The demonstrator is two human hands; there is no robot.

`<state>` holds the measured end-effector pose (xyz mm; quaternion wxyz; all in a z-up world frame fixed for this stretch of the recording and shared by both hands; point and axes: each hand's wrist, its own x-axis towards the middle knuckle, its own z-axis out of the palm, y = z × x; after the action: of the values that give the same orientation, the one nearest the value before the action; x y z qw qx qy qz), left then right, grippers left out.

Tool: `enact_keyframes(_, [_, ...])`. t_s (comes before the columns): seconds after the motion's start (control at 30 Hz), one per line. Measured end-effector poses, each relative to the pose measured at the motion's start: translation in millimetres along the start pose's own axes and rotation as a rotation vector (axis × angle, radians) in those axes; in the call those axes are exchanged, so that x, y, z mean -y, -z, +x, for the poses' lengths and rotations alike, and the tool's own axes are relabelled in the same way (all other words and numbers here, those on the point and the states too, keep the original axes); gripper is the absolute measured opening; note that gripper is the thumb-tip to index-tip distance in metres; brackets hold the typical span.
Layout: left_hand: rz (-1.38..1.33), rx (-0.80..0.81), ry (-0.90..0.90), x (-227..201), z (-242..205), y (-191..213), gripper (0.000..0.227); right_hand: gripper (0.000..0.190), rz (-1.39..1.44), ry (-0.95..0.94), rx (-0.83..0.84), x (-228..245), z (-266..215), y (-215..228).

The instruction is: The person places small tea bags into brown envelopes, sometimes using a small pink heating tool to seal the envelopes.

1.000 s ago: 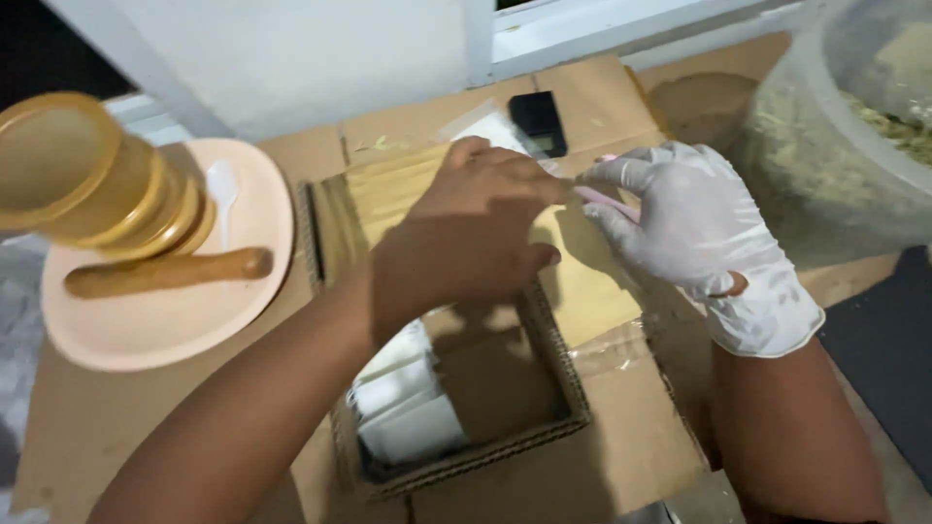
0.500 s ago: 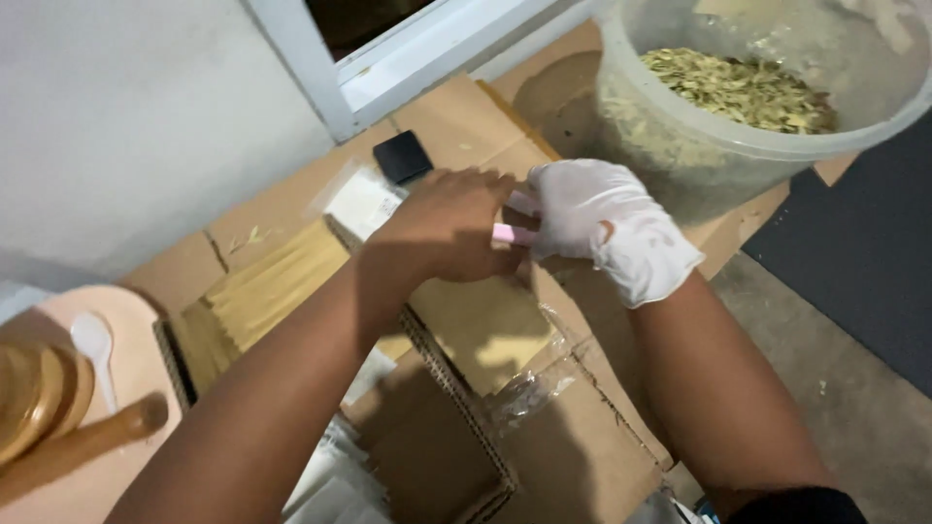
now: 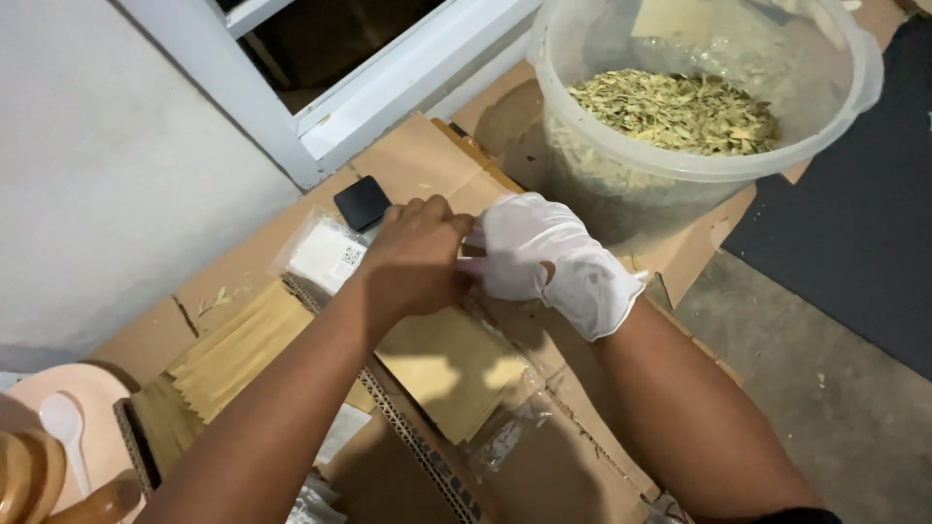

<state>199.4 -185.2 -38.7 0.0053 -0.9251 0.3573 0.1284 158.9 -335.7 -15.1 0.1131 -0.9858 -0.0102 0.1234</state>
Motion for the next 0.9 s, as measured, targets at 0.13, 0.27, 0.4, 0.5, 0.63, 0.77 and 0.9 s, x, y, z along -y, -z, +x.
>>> enact_keyframes(0.13, [-0.055,-0.033,0.011,-2.9,-6.1,17.7,0.066,0.057,0.016,0.033,-0.011,-4.0,1.0,-5.0])
enact_keyframes(0.27, [-0.048,-0.041,0.056,-2.4,-20.8,33.4,0.066,0.056,0.02,0.083,-0.028,0.9,3.5,-6.1])
enact_keyframes(0.4, [-0.099,-0.013,0.12,-10.4,-48.5,56.2,0.067,0.056,0.008,0.141,-0.043,3.3,-2.6,-13.1])
enact_keyframes(0.5, [-0.063,0.028,0.168,-8.1,-71.0,52.3,0.073,0.056,0.014,0.205,-0.033,8.5,-10.7,-13.9])
enact_keyframes(0.63, [-0.108,-0.058,0.179,-3.4,-108.9,46.6,0.073,0.057,0.142,0.39,-0.025,21.0,-33.3,-3.0])
enact_keyframes(0.77, [-0.186,-0.184,0.166,-4.2,-155.0,46.2,0.071,0.062,0.346,0.627,-0.061,34.2,-50.1,3.0])
enact_keyframes(0.9, [-0.323,-0.325,0.273,-5.2,-206.6,40.7,0.072,0.059,0.23,0.811,-0.053,59.4,-69.8,18.1])
